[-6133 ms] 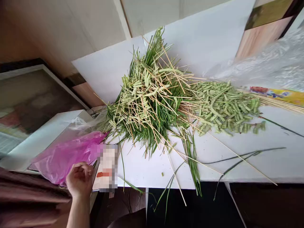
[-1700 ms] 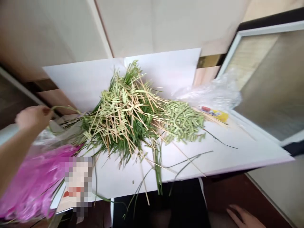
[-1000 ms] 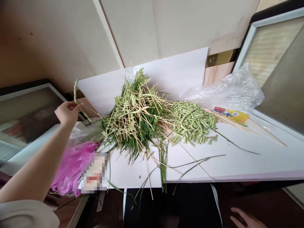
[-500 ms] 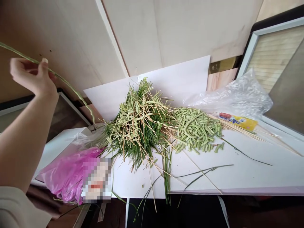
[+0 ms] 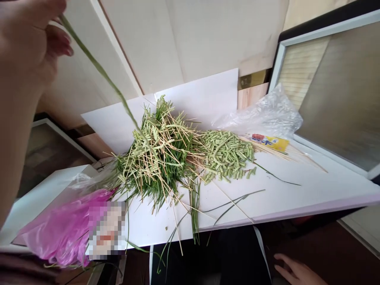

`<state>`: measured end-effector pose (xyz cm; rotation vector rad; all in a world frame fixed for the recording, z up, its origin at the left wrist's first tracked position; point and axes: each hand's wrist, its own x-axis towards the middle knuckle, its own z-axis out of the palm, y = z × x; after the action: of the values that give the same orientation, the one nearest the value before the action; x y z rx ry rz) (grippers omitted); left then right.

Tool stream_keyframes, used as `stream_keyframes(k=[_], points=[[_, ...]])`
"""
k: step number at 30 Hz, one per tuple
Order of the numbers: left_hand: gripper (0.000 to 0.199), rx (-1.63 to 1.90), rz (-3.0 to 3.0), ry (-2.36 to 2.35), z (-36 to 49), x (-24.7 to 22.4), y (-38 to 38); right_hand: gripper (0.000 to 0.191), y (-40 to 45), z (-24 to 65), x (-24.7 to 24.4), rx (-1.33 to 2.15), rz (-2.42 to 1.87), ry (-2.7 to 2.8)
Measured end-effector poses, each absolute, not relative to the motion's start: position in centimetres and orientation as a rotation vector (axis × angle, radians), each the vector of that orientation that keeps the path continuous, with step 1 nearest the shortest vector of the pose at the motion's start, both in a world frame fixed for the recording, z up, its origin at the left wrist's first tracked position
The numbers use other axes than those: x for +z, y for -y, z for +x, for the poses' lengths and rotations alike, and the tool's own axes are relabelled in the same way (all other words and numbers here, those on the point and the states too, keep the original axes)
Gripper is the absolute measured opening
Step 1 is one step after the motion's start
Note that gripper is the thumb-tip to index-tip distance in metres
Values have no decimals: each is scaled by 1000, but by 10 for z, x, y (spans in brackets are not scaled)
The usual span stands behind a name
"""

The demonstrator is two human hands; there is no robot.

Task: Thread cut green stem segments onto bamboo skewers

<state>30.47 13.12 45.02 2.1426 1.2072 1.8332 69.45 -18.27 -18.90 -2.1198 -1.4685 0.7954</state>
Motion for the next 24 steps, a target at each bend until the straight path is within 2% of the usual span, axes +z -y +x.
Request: stream_keyframes(k=[4, 10, 15, 18, 21, 24], points=[[27, 1653, 2066, -865, 353, 402, -117, 49, 182, 693, -176, 978, -2095, 1436], [32, 1785, 1342, -587, 387, 279, -91, 51, 180, 688, -154, 1165, -2023, 1387], [22, 1640, 852, -902, 381, 150, -55, 48, 179, 683, -145, 1159, -2030, 1418], [21, 1603, 743, -1069, 372, 91, -37, 47, 178, 681, -139, 1184, -2027, 1448], [24, 1589, 696, -1131, 360, 61, -29, 45, 177, 678, -134, 1209, -2021, 1466], [25, 1596, 679, -1155, 346, 53, -29, 45, 177, 677, -130, 1224, -2016, 1473]])
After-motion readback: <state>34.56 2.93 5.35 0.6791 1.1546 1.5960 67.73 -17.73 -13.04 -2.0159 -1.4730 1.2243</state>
